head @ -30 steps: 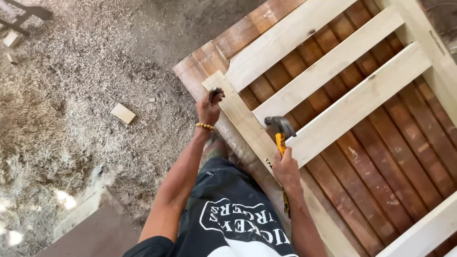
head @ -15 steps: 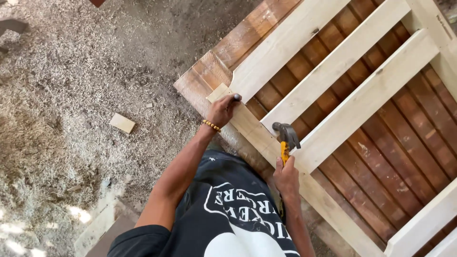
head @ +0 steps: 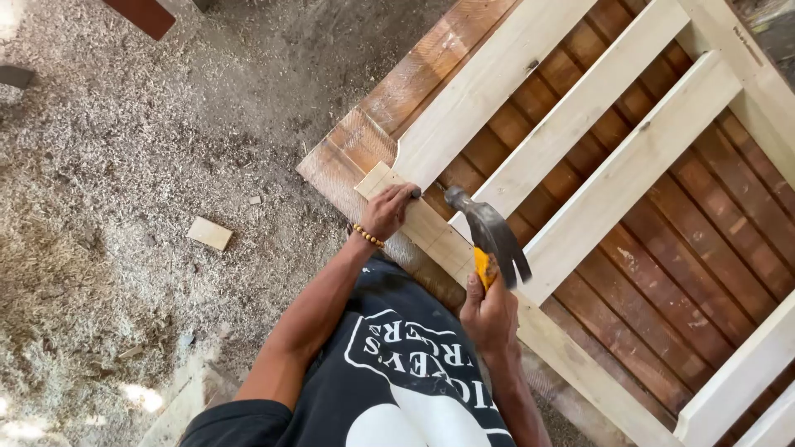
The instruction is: The recorder is assembling a wooden furniture piece by hammering nails and then sanding the surfaces with sandpaper.
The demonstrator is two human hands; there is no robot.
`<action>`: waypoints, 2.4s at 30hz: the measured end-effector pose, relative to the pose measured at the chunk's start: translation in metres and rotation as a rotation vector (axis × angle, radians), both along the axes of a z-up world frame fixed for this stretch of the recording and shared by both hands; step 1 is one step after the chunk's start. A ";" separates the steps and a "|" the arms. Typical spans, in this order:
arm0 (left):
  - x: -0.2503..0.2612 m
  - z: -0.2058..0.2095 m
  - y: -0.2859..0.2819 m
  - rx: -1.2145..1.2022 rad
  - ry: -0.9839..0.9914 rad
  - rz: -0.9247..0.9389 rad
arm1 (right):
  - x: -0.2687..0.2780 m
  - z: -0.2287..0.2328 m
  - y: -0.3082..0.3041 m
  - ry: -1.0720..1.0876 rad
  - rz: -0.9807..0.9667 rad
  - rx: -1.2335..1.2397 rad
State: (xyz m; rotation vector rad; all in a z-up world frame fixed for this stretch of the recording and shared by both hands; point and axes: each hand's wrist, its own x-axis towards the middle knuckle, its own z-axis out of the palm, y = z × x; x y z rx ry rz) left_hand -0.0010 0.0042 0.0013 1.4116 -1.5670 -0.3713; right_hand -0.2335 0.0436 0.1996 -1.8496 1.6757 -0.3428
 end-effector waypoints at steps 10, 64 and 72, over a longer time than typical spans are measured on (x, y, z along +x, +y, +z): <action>0.005 -0.005 -0.009 0.085 0.179 0.035 | 0.020 -0.034 -0.029 0.225 0.110 0.196; -0.002 0.003 -0.100 0.503 0.698 0.063 | -0.032 -0.087 0.050 0.089 -0.174 0.293; -0.047 0.025 -0.245 0.508 0.003 -0.030 | -0.066 -0.200 0.077 -0.090 -0.293 0.268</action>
